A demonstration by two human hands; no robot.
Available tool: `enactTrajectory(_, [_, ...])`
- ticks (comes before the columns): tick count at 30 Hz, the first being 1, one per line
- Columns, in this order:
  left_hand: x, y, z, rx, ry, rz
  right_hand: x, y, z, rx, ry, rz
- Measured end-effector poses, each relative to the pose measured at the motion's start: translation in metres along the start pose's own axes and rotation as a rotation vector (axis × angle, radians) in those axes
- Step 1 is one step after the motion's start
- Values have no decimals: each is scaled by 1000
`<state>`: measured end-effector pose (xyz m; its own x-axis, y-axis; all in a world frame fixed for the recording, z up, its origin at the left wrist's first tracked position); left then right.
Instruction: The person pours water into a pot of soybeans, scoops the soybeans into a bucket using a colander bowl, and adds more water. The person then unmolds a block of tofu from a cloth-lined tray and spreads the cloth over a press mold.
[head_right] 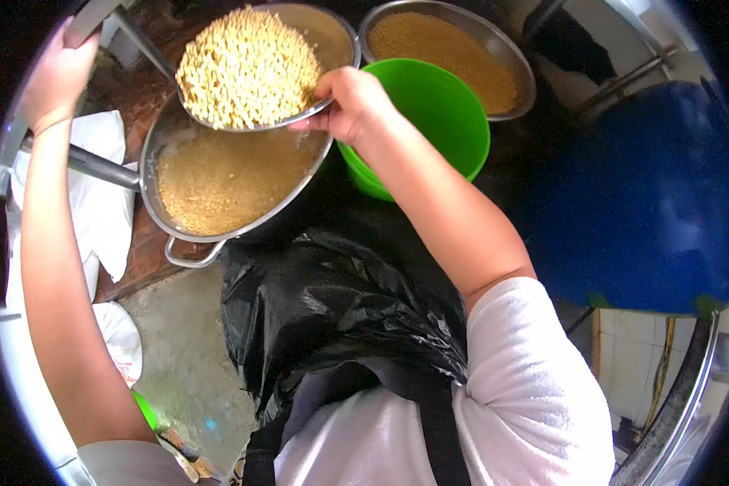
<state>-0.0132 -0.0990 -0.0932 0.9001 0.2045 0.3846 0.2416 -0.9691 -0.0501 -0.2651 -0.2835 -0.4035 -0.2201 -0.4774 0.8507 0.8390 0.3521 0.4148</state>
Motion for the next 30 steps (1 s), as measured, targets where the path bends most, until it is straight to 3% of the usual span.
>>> enactTrajectory(2, [-9,36,-11,207,-37,-26,35,-29,20,-59,-62,-50])
enactTrajectory(5, [-66,48,-62,13,117,26,107,-96,36,-185,-181,-69])
enactTrajectory(6, [-75,41,-66,-177,212,69,118,-119,41,-246,-190,-36])
enactTrajectory(10, [-71,57,-59,28,408,171,134,-177,81,-391,-282,109])
enactTrajectory(12, [-72,35,-58,-149,205,51,132,-216,95,-581,-275,374])
enactTrajectory(13, [-72,34,-58,-149,204,49,120,-232,92,-580,-276,375])
enactTrajectory(14, [-71,35,-57,-149,206,48,124,-242,93,-616,-468,575])
enactTrajectory(15, [-71,35,-57,-149,208,46,136,-228,104,-645,-662,775])
enactTrajectory(16, [-70,35,-57,-148,211,44,136,-221,113,-764,-653,1168])
enactTrajectory(17, [-71,36,-58,-146,217,46,128,-222,117,-871,-588,1311])
enactTrajectory(20, [-77,35,-59,-121,217,65,101,-220,108,-834,-593,1570])
enactTrajectory(22, [-77,36,-59,-99,208,77,87,-199,104,-735,-776,1845])
enactTrajectory(23, [-78,35,-59,-124,225,67,88,-204,104,-733,-775,1846])
enactTrajectory(26, [-76,35,-57,-156,232,69,110,-186,136,-769,-1094,1836])
enactTrajectory(28, [-74,33,-56,-166,221,85,129,-186,153,-778,-1166,1796])
enactTrajectory(30, [-70,39,-57,-75,176,76,148,-183,171,-821,-1256,1720])
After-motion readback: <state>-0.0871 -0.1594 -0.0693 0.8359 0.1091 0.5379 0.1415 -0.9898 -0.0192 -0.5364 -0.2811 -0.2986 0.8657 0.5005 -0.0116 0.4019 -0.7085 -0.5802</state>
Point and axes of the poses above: each hand's wrist, its own z-axis away from the middle knuckle, its own y-axis out of the palm, x = y × z, the point moved 10 cm from there along -z, towards the middle knuckle, and after that the axes turned 8 degrees about z, right-handed, at the moved point
